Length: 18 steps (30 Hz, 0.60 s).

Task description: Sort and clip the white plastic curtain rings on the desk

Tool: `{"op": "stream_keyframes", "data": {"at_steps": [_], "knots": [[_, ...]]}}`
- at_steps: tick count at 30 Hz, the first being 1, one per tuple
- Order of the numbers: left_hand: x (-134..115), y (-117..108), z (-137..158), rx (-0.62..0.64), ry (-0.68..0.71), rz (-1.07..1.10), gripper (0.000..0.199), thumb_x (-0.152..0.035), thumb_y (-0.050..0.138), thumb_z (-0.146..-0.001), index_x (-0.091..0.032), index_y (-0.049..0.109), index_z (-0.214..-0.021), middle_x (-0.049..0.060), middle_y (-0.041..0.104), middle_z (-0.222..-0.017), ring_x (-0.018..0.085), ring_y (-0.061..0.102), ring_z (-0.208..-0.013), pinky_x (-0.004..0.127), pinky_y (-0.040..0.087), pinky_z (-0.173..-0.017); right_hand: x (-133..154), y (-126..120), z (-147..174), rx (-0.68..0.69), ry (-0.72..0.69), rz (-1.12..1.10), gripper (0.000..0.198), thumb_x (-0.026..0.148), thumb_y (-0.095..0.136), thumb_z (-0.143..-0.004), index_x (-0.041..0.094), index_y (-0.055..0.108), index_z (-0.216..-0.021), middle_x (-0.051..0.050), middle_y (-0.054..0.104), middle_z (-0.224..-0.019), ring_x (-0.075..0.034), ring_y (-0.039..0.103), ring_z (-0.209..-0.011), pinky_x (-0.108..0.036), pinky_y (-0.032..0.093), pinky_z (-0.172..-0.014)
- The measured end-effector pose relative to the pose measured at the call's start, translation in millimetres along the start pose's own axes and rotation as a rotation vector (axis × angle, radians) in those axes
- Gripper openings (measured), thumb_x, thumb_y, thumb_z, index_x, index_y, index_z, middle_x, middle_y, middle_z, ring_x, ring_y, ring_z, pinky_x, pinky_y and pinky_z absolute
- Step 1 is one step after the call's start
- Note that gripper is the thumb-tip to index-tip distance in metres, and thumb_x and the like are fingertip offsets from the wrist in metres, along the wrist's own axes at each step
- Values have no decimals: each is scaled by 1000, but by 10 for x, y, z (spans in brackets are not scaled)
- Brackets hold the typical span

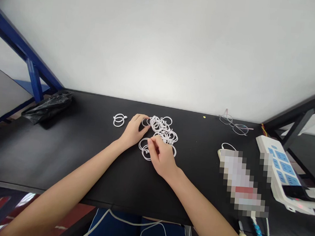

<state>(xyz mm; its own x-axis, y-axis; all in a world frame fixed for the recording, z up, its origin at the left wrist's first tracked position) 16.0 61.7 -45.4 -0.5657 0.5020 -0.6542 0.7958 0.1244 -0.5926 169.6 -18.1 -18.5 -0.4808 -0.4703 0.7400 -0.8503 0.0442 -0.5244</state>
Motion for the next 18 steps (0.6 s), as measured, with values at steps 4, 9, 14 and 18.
{"op": "stream_keyframes", "data": {"at_steps": [4,9,14,18], "knots": [[-35,-16,-6,-25,8,22,22,-16,57,-88,-20,55,-109,8,58,-113,22,55,-110,39,46,-98,0,0,1,5,8,-2,21,28,44,-97,21,48,-78,7,39,-56,-8,36,-45,-23,30,-46],[-78,-37,-13,-60,4,19,19,-16,55,-88,-20,56,-107,9,58,-115,22,54,-112,39,44,-100,5,-2,1,0,-4,-11,20,27,45,-96,21,48,-78,7,40,-56,-8,37,-46,-23,31,-47],[-95,-46,-20,-55,-25,55,16,-21,53,-91,-20,57,-106,9,61,-112,22,56,-107,40,47,-95,1,0,1,6,4,-12,20,27,44,-97,21,48,-78,6,39,-56,-8,37,-46,-23,30,-47],[-109,-61,-19,-59,-64,57,14,-23,53,-91,-20,57,-104,8,63,-109,22,56,-103,39,47,-93,5,-2,-2,3,-1,-11,20,27,45,-97,21,48,-78,7,39,-56,-8,37,-46,-23,31,-47]]}}
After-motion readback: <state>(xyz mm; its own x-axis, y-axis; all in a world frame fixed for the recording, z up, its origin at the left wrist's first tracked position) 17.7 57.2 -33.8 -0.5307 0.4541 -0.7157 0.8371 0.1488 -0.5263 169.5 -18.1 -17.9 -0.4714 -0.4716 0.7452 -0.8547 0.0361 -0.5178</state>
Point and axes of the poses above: each hand's wrist, its own z-axis away from the middle knuckle, its own y-axis out of the palm, x = y × z, the point moved 1 cm from there along -z, towards the middle knuckle
